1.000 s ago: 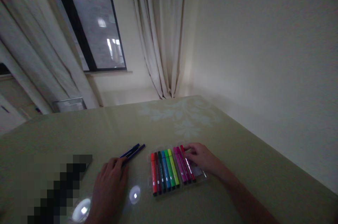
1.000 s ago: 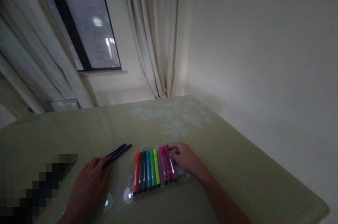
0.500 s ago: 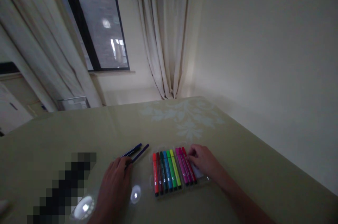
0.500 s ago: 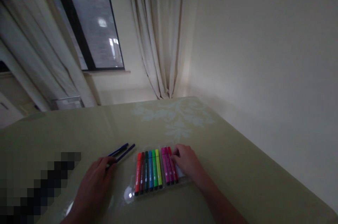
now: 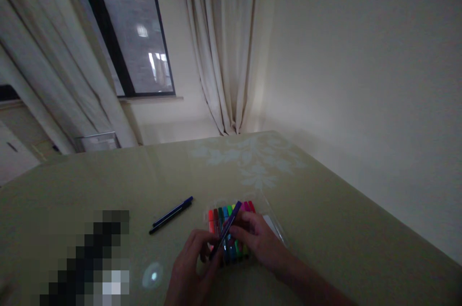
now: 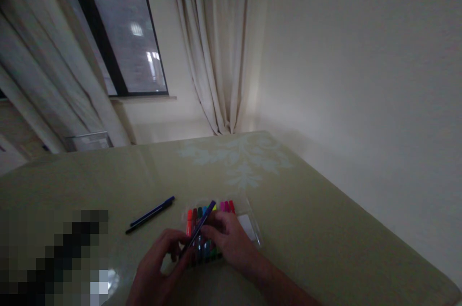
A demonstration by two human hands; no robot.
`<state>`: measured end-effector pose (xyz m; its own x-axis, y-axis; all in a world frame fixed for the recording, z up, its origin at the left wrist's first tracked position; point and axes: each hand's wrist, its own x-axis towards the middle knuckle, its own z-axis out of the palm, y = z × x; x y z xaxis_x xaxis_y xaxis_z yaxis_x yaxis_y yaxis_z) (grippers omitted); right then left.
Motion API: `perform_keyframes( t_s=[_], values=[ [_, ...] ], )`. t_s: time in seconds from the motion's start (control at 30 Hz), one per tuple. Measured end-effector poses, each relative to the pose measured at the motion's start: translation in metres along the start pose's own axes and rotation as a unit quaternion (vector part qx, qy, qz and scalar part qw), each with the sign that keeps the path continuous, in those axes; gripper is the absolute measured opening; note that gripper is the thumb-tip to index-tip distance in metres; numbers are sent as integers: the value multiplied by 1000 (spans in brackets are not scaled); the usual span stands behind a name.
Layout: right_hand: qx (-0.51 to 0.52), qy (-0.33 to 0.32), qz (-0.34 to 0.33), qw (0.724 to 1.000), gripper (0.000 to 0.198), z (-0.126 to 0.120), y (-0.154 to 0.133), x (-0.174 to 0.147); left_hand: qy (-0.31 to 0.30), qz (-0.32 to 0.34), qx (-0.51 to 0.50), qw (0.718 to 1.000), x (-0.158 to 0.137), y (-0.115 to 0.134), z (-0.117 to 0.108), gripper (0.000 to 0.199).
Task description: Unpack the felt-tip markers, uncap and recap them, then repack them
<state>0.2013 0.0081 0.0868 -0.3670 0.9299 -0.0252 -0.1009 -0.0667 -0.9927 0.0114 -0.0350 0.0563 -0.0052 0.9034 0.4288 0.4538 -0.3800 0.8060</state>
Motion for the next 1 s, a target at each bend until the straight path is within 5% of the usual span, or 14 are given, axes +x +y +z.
perform_keyframes(
  t_s=[0.23,0.43,0.53,0.73,1.0],
  values=[
    [41,15,20,999,47,-1,-2,0,7,33,20,999,-1,3,-4,22],
    [22,65,33,997,41,-28,-12,6,-4,8,127,992,16,-14,-35,29],
    [-39,58,46,996,40,-56,-22,9,36,-26,234,971,30,-35,-56,36],
    [-232,62,53,969,34,-104,-33,7,-22,-116,425,898,39,-57,-80,44],
    [-306,49,112,944,20,-97,-23,5,-52,-128,442,886,40,-62,-82,44]
  ],
)
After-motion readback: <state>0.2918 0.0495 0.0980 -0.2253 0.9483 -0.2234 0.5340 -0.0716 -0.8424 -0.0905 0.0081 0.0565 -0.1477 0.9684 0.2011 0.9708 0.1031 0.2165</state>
